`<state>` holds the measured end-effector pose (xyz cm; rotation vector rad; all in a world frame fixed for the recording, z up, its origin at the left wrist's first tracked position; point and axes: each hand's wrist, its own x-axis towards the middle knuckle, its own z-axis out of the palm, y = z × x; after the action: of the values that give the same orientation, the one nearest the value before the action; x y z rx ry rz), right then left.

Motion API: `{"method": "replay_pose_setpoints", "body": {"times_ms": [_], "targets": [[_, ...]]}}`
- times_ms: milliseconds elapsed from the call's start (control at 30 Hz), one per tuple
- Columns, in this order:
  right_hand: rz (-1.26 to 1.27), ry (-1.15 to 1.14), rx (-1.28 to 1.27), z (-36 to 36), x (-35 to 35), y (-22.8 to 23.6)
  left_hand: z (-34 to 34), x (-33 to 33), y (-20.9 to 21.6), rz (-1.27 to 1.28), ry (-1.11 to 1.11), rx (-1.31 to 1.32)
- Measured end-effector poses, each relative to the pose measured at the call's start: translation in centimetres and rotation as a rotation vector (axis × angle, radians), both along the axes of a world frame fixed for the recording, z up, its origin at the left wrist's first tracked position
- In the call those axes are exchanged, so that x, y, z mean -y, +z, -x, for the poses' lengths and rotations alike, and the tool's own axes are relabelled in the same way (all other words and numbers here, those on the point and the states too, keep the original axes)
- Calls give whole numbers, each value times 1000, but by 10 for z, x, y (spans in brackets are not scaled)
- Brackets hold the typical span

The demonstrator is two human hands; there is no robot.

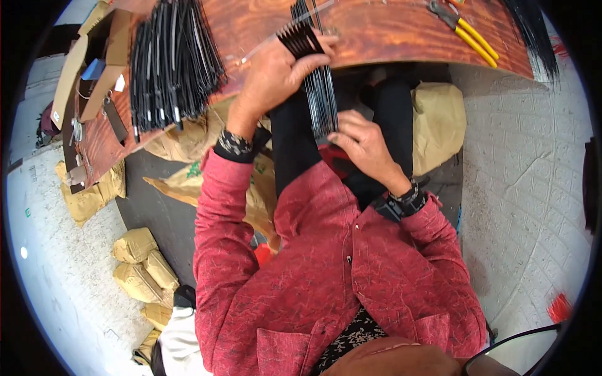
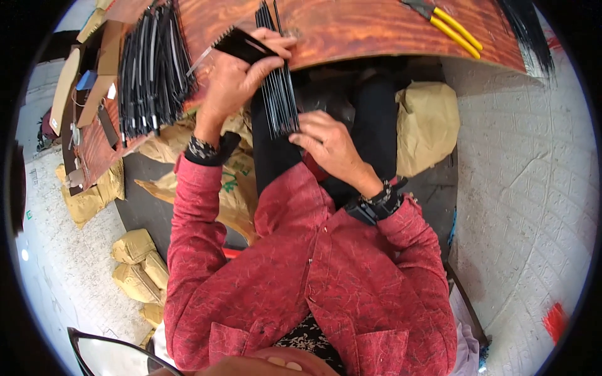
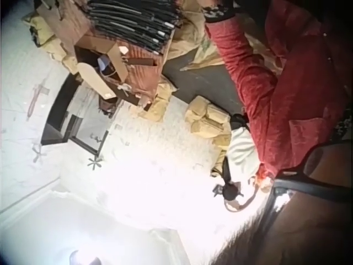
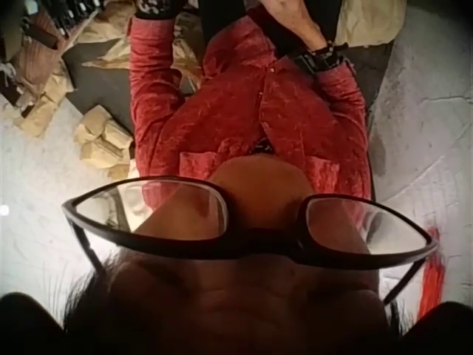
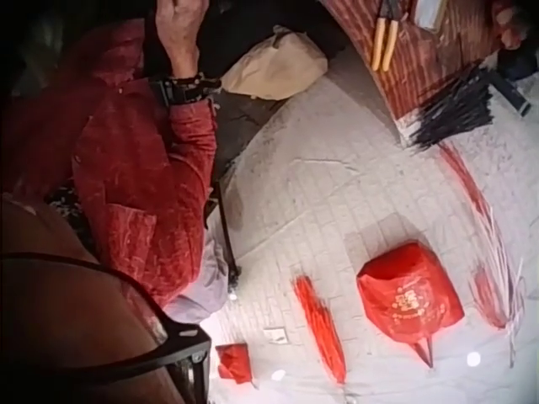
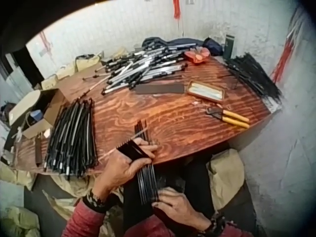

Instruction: The person gathers a bundle of black rods, aligns them, and secures them by threading a thin wire through the ends. They then use a pair of pliers to trim the excess wire before setting the bundle aside.

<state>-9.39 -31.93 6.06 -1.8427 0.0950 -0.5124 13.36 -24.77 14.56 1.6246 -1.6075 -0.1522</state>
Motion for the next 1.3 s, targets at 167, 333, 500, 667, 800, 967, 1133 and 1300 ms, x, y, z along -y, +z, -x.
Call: {"method": "replay_pose_setpoints", "body": {"times_ms": [167,333,500,667,800,967,1133,1300], "targets": [[-104,191,-158,-2,-1,-8,12,-7,9,-34,43,5],[-252,259,-185,-3,2,4,14,-7,7,-75,106,-15],[-308,281,-137,-6,-1,13,11,-3,7,-74,107,-25],[-260,283,-51,-8,0,16,10,-5,10,-76,108,-13],[-195,293,-8,-8,-3,13,13,-8,9,-65,88,-40],[-171,277,-32,-6,-12,15,13,-12,4,-74,126,-72],[-112,293,-49,-5,-15,18,13,-14,9,-89,83,-133],[-115,318,14,-12,-16,21,10,-13,20,-46,10,-88]]}}
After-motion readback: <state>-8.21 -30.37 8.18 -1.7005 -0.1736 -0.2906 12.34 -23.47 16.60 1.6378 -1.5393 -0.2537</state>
